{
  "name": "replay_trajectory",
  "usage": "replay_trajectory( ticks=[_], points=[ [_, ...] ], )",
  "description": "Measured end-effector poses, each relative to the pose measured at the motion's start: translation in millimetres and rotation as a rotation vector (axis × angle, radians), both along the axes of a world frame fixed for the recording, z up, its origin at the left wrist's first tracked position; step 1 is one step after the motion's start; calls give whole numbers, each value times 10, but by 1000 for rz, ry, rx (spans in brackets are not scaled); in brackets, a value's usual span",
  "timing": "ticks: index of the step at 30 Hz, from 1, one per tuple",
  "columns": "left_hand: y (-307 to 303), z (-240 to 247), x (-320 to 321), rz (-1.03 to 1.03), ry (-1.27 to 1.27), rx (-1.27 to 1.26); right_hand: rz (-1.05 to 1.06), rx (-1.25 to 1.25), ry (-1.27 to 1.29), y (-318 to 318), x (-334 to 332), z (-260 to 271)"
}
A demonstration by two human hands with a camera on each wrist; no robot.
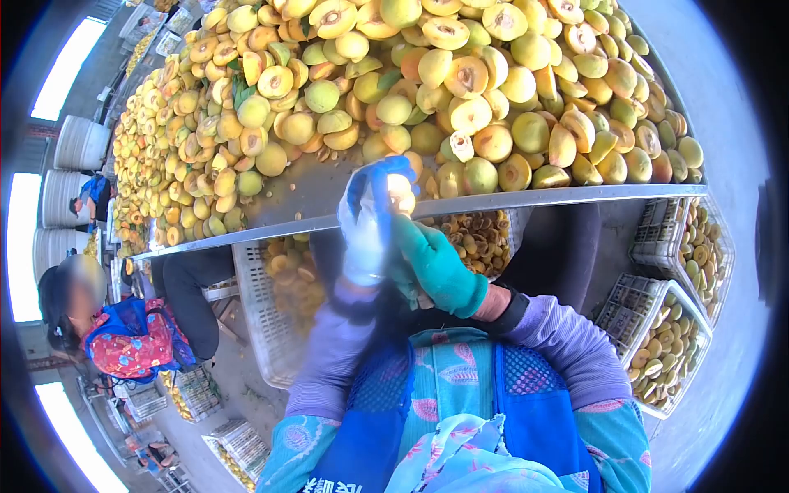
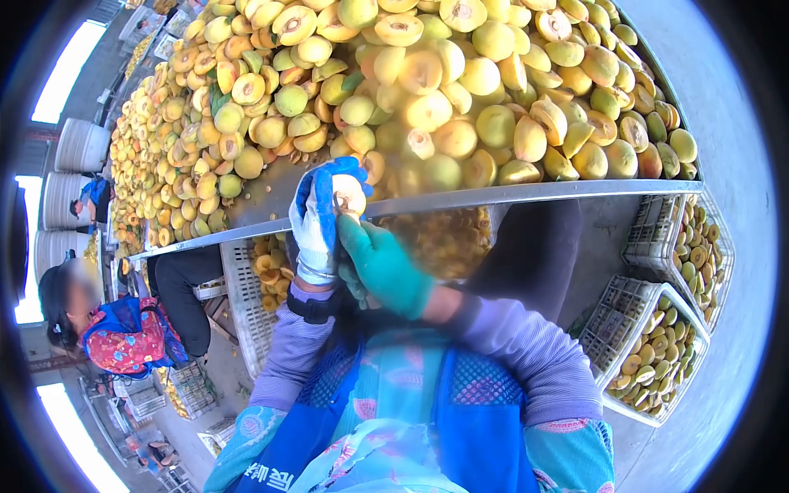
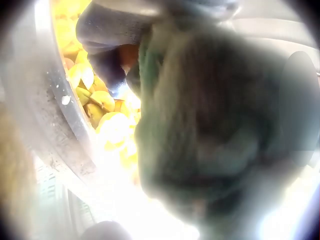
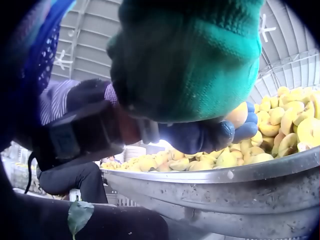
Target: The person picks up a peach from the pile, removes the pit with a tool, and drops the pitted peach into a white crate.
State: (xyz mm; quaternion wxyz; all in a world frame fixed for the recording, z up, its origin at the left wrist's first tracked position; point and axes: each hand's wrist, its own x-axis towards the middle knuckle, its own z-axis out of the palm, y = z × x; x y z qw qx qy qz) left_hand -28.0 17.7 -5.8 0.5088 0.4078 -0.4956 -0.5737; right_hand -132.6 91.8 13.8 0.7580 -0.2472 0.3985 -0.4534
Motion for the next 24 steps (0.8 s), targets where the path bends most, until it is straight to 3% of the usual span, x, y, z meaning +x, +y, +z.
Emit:
replay_trajectory(
  ticks=[3, 4, 5, 7, 9, 11, 12, 14, 16, 18, 20, 21, 22, 24],
  points=[
    [-33, 215, 105, -211, -36, 201, 63, 43, -14, 10, -61, -34],
    [-152, 155, 220, -355, -109, 162, 43, 23, 2, 42, -8, -80],
    [-168, 82, 219, -333, -55, 222, 23, 0, 20, 66, 57, -126],
    [-133, 45, 133, -286, 58, 352, 16, 167, -369, 81, 190, -174],
    [-152, 144, 96, -361, -52, 301, 174, 260, -973, 46, 99, -212],
    [-222, 213, 104, -543, -142, 139, 167, 291, -907, 44, 39, -173],
    [-278, 141, 80, -601, -102, 203, 161, 283, -921, 37, 26, -177],
    [-254, 103, 74, -553, 40, 296, 170, 260, -1078, 2, 64, -235],
    [-162, 111, 18, -433, 231, 414, 164, 285, -986, 1, 39, -122],
    [-120, 109, 19, -364, 183, 387, 177, 329, -823, 16, 9, -91],
    [-83, 159, 44, -321, 63, 309, 210, 318, -827, 13, -19, -114],
    [-84, 113, 71, -327, 135, 326, 231, 308, -826, 7, -17, -112],
    [-100, 42, 94, -338, 203, 338, 277, 270, -1094, -15, 35, -196],
    [-87, 125, 66, -314, 360, 487, 278, 273, -1192, 4, 60, -154]
  ],
)
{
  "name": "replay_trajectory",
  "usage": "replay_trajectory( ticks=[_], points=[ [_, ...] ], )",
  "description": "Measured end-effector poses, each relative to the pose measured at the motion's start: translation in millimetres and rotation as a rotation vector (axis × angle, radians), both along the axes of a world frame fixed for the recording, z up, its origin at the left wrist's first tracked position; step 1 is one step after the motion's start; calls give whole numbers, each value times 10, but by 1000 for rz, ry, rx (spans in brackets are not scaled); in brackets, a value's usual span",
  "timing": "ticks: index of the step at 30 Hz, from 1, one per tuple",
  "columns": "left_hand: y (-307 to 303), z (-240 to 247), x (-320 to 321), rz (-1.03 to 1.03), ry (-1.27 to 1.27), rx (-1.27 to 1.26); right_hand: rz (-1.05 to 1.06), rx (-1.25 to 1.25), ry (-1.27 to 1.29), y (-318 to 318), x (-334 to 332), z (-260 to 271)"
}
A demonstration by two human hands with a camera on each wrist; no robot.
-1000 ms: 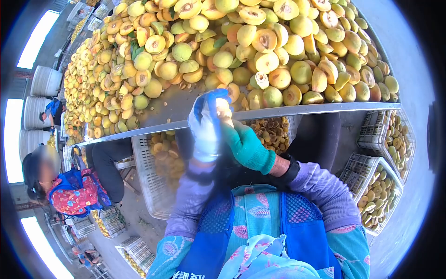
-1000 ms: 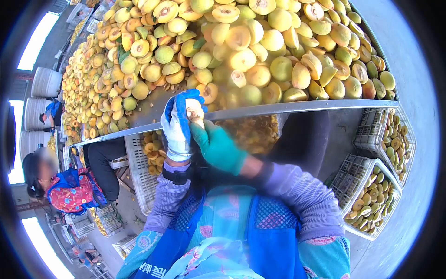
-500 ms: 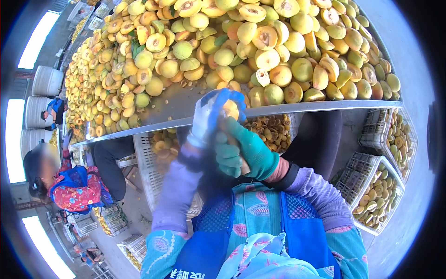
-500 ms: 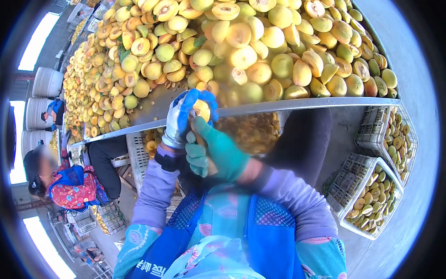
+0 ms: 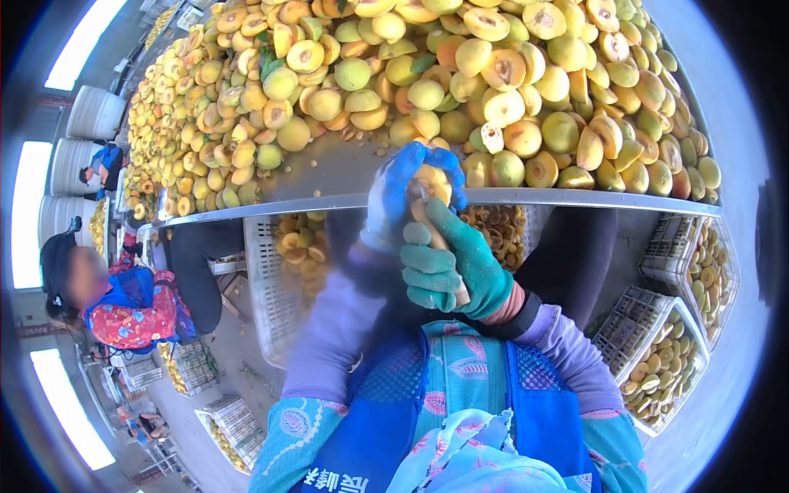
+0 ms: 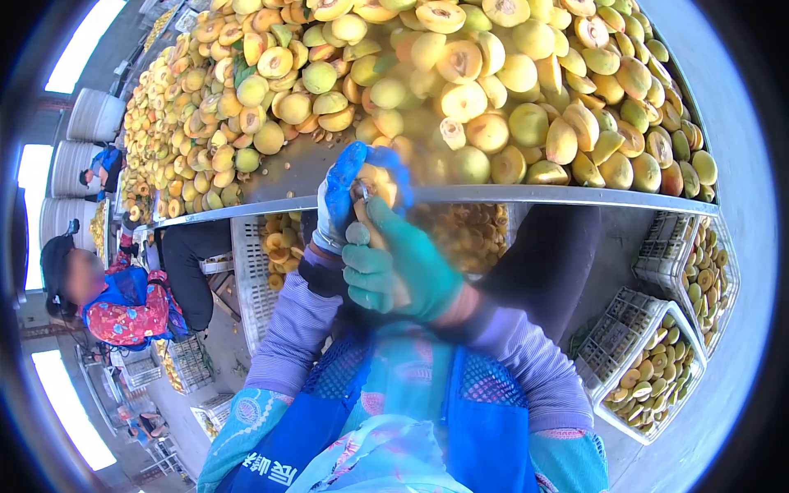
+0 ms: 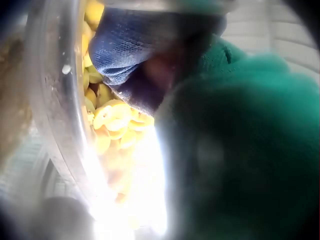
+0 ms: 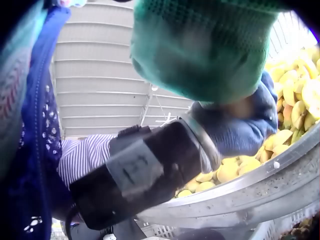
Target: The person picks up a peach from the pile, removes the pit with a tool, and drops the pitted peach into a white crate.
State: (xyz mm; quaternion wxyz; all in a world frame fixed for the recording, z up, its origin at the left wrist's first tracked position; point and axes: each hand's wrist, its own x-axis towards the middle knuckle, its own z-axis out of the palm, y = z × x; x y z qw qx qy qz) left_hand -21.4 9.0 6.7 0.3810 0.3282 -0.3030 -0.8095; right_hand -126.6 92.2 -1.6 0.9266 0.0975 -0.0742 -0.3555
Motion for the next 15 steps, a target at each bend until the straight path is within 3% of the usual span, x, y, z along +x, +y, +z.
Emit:
replay_trajectory(
  ticks=[3, 9, 11, 14, 15],
  points=[
    [38, 90, -60, 20, 8, 70, -5, -35, -126, 19, 22, -47],
    [-19, 333, -19, -100, -142, -331, -63, -126, -54, 28, 30, -12],
    [2, 388, -14, -90, -98, -252, -23, -135, -110, -5, 4, -35],
    [94, 439, -109, 89, 101, 132, 3, -149, -241, -29, -12, -36],
    [82, 243, -67, 173, 217, 250, 15, -152, -297, -30, 0, -40]
  ],
)
